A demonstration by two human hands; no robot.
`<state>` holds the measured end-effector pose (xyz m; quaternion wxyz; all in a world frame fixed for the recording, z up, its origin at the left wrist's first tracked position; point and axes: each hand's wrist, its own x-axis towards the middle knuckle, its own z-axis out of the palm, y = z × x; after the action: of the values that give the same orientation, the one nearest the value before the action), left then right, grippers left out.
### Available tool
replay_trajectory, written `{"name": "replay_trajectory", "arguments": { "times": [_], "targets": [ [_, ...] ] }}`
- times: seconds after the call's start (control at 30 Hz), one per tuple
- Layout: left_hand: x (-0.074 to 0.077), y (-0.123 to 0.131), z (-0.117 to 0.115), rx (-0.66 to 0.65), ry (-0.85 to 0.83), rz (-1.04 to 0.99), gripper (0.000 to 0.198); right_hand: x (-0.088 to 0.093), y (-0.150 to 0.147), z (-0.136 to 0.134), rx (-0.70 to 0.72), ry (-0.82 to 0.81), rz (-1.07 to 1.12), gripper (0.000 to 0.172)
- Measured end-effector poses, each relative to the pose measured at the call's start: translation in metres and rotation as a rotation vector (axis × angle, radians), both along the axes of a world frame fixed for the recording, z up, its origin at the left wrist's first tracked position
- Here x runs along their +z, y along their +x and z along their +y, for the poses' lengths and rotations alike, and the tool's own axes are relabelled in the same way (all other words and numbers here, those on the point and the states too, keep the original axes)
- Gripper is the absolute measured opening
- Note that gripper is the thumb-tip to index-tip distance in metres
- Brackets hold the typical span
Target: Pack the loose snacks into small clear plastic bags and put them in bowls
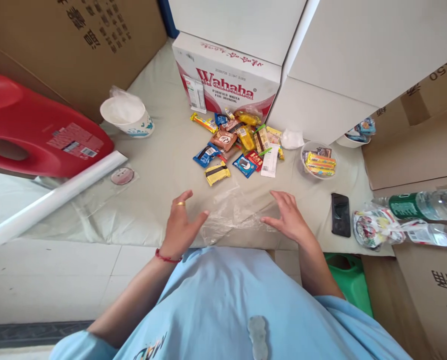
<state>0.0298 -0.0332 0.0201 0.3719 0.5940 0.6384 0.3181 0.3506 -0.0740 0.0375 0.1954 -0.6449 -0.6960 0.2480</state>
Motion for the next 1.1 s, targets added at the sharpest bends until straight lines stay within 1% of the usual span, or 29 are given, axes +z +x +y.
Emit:
{"name": "replay_trajectory", "arguments": {
  "times": [0.03,0.07,0.1,0.13,0.17,0.2,0.27,0.33,0.4,0.47,0.5,0.57,0.63,0.7,0.73,0.77,0.8,0.83,0.87,0.9,0.93,0.97,1.0,1.03,1.07,1.1],
  "targets": [
    [0.000,0.010,0.005,-0.028,0.068,0.064,0.073,0.000,-0.010,0.007,0.050,0.026,-0.004,0.084],
    [-0.001,0.020,0.010,-0.055,0.117,0.112,0.072,-0.002,-0.021,0.013,0.088,0.052,0.010,0.078],
    [-0.003,0.029,0.014,-0.080,0.136,0.134,0.064,-0.005,-0.033,0.019,0.104,0.080,0.039,0.066],
    [-0.006,0.036,0.017,-0.094,0.124,0.128,0.051,-0.009,-0.043,0.024,0.092,0.110,0.085,0.050],
    [-0.009,0.042,0.020,-0.094,0.090,0.093,0.039,-0.013,-0.051,0.027,0.050,0.136,0.149,0.036],
    [-0.013,0.045,0.023,-0.080,0.044,0.030,0.033,-0.017,-0.056,0.030,-0.019,0.149,0.237,0.027],
    [-0.017,0.044,0.028,-0.040,-0.062,-0.167,0.031,-0.024,-0.054,0.034,-0.198,0.090,0.477,0.026],
    [-0.017,0.040,0.035,0.000,-0.213,-0.411,0.031,-0.027,-0.042,0.036,-0.369,-0.067,0.741,0.029],
    [-0.015,0.035,0.045,0.012,-0.394,-0.588,0.036,-0.030,-0.027,0.038,-0.497,-0.248,0.942,0.035],
    [-0.014,0.032,0.059,0.014,-0.541,-0.651,0.043,-0.032,-0.015,0.039,-0.576,-0.384,1.056,0.041],
    [-0.014,0.032,0.065,0.015,-0.582,-0.642,0.046,-0.034,-0.011,0.039,-0.605,-0.436,1.091,0.043],
    [-0.014,0.031,0.074,0.033,-0.610,-0.591,0.046,-0.036,-0.008,0.039,-0.650,-0.504,1.136,0.044],
    [-0.014,0.029,0.076,0.087,-0.560,-0.519,0.041,-0.038,-0.007,0.039,-0.668,-0.548,1.168,0.046],
    [-0.011,0.025,0.070,0.185,-0.430,-0.450,0.033,-0.037,-0.007,0.038,-0.652,-0.571,1.215,0.051],
    [-0.009,0.023,0.064,0.246,-0.308,-0.385,0.031,-0.037,-0.006,0.037,-0.631,-0.570,1.246,0.055],
    [-0.005,0.022,0.057,0.288,-0.151,-0.286,0.030,-0.036,-0.005,0.036,-0.609,-0.557,1.279,0.059],
    [-0.002,0.021,0.050,0.281,0.018,-0.165,0.029,-0.034,-0.003,0.035,-0.588,-0.538,1.308,0.061],
    [0.000,0.021,0.045,0.207,0.178,-0.039,0.026,-0.033,-0.002,0.033,-0.566,-0.517,1.330,0.063],
    [0.002,0.022,0.041,0.073,0.308,0.079,0.024,-0.031,-0.001,0.031,-0.545,-0.503,1.343,0.063],
    [0.002,0.025,0.039,-0.100,0.386,0.172,0.023,-0.029,0.000,0.027,-0.522,-0.500,1.349,0.064],
    [0.000,0.028,0.039,-0.279,0.405,0.230,0.025,-0.027,0.000,0.023,-0.498,-0.508,1.349,0.065],
    [-0.005,0.033,0.042,-0.430,0.394,0.275,0.030,-0.025,0.000,0.019,-0.472,-0.532,1.343,0.069],
    [-0.011,0.037,0.046,-0.533,0.370,0.316,0.035,-0.023,0.000,0.014,-0.448,-0.565,1.331,0.075],
    [-0.018,0.041,0.050,-0.591,0.343,0.356,0.041,-0.022,0.001,0.009,-0.427,-0.609,1.310,0.084],
    [-0.027,0.044,0.055,-0.620,0.320,0.394,0.046,-0.020,0.001,0.004,-0.414,-0.655,1.282,0.090],
    [-0.035,0.046,0.059,-0.638,0.304,0.423,0.049,-0.019,0.003,0.000,-0.407,-0.699,1.251,0.093]
  ]
}}
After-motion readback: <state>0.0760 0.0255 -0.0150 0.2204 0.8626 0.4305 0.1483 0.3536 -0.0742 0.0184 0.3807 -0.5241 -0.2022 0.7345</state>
